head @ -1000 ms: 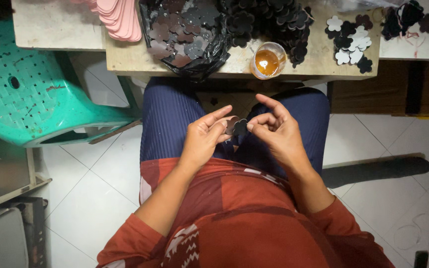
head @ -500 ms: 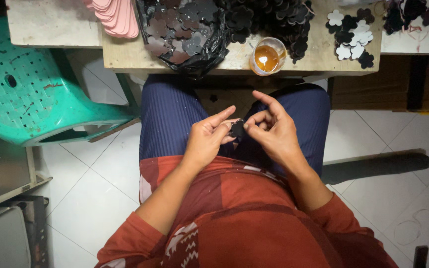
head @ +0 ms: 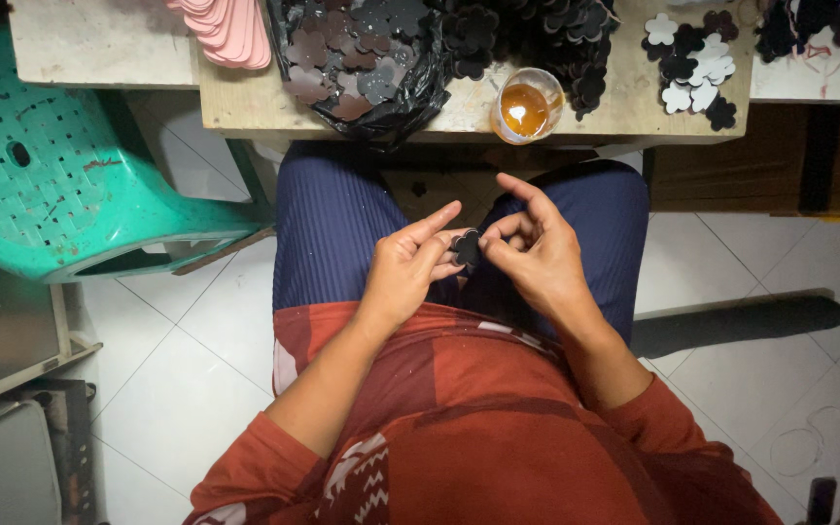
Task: The person sits on the floor and repeatedly picks up white and black flower-shaped craft pieces, aligns them, and presses them together by hand. The person places the assembled pairs on the table and continues the process with additional pieces from a nearby pile.
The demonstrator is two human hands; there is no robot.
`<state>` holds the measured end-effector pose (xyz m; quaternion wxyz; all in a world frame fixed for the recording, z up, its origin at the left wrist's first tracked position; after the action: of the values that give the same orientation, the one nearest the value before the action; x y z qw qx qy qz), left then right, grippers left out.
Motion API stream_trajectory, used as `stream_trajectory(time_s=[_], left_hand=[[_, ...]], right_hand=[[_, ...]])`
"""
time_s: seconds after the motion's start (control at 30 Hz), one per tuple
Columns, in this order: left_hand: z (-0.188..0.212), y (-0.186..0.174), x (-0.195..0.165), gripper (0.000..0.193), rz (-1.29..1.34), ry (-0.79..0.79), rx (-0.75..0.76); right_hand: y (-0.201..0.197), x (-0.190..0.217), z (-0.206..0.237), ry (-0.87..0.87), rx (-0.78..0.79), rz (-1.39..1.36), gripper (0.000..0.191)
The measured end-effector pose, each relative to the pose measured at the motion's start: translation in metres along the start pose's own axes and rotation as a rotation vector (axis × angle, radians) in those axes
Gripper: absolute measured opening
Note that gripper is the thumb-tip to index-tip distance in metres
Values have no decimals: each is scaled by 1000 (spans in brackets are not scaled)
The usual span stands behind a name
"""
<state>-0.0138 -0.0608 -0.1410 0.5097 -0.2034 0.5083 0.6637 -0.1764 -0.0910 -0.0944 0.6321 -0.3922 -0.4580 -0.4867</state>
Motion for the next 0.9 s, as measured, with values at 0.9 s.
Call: stream_trajectory(time_s=[0.9], left_hand=[[5,-3,-17,62,9,184,-93]], right_hand=[[15,1,2,38,12,-166,70]])
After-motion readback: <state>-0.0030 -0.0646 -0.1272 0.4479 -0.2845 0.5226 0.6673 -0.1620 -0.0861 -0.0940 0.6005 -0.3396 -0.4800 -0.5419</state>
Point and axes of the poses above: each hand's wrist, its own z-axis away from the middle knuckle, its own y-axis out of the palm, x = y × z, the point moved 8 cm from there along -z, towards the middle knuckle, and after that the axes turned 2 degrees about x, right-handed, at the moved point
